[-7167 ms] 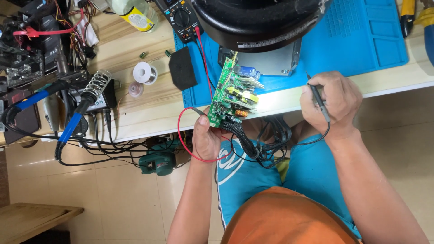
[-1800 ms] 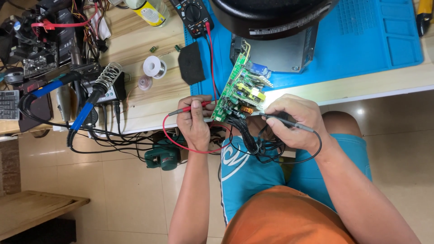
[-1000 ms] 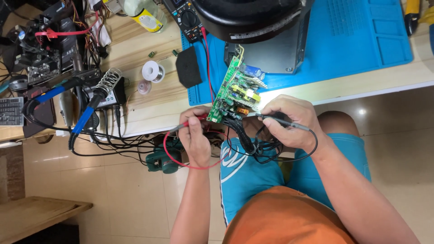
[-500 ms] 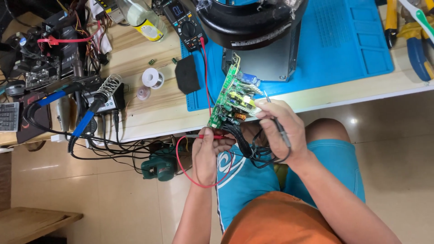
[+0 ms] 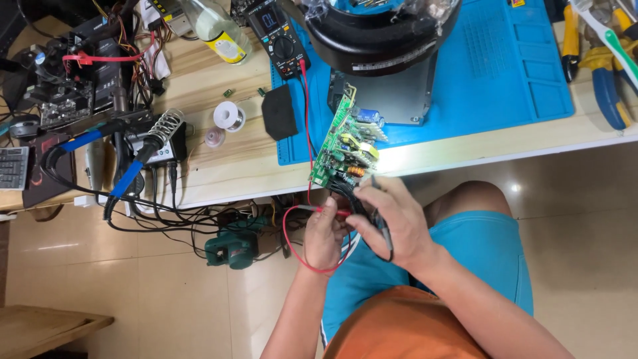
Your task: Testing electronic components on a circuit board using multimeter probes at a repair workbench.
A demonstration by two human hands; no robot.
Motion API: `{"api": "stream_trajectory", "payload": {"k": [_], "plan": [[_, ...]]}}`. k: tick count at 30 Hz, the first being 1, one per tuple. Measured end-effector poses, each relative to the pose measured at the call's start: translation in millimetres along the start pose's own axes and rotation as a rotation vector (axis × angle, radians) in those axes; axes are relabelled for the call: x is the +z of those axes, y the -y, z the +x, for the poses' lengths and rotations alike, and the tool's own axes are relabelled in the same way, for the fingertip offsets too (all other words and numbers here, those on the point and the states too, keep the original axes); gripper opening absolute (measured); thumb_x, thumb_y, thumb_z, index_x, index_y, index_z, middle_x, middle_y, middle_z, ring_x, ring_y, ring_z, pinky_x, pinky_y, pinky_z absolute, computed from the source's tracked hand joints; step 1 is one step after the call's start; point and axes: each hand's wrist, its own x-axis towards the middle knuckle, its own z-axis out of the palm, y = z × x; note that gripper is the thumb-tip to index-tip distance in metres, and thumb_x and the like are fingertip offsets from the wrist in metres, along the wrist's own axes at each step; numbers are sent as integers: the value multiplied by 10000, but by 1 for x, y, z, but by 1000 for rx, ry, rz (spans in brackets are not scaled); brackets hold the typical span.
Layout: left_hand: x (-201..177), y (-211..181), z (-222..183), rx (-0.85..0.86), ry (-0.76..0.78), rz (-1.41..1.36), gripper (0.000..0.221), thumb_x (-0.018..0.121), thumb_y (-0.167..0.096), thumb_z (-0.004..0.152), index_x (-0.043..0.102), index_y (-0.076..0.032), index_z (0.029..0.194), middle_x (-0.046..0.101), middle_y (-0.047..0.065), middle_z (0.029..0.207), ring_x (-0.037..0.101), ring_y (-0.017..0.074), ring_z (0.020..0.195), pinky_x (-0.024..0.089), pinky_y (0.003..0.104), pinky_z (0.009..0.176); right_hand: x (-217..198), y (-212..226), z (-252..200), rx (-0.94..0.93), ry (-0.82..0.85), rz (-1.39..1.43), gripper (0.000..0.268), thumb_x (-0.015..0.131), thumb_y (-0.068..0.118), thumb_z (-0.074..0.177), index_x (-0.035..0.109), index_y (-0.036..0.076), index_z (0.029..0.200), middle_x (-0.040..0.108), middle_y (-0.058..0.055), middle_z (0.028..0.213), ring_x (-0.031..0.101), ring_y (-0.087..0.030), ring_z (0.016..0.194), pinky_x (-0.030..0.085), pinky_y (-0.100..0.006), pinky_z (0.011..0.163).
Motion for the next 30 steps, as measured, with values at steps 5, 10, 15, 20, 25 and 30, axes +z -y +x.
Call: {"api": "stream_trajectory", "payload": {"k": [5, 10, 15, 20, 25, 30], "plan": [[58, -56, -43, -19, -3, -91, 434, 708, -413, 1082, 793, 9, 1140, 804, 233, 946, 809, 315, 790, 682, 452, 719, -3, 16, 4, 17, 53, 11, 449, 833, 210, 966, 689, 116, 1381, 694, -162, 1245, 770, -395, 990, 669, -512, 812], [113, -97, -71, -18, 33, -188, 426, 693, -369, 1100, 781, 36, 1197, 785, 263, 1011, 809, 381, 874, 685, 545, 815, -9, 21, 6, 56, 54, 1, 439, 828, 171, 966, 684, 121, 1378, 677, -144, 1276, 783, -390, 1009, 677, -484, 791], [106, -74, -56, 59, 56, -185, 359, 716, -354, 1098, 740, 0, 1154, 773, 205, 970, 790, 324, 797, 700, 515, 680, -14, 18, 7, 167, -16, 100, 327, 823, 94, 958, 712, 110, 1265, 716, -124, 1228, 827, -313, 1009, 683, -397, 789], [85, -42, -28, 93, 93, -174, 331, 698, -362, 1110, 702, -31, 1132, 735, 200, 943, 776, 310, 792, 708, 515, 631, -24, 21, 15, 145, -47, 102, 333, 830, 101, 962, 697, 98, 1267, 696, -124, 1218, 809, -335, 983, 687, -410, 791], [136, -98, -75, 98, 154, -227, 254, 647, -334, 1137, 673, -83, 1116, 721, 150, 1002, 743, 253, 932, 689, 400, 769, -27, 26, 18, 157, -96, 122, 324, 868, 164, 946, 709, 99, 1220, 710, -124, 1230, 796, -303, 953, 681, -386, 744], [107, -84, -60, 28, 239, -203, 225, 629, -332, 1150, 599, -117, 1090, 684, 90, 1008, 700, 214, 960, 623, 361, 826, -27, 27, 16, 164, -125, 142, 301, 861, 180, 958, 699, 101, 1199, 710, -120, 1228, 778, -281, 939, 678, -371, 753]]}}
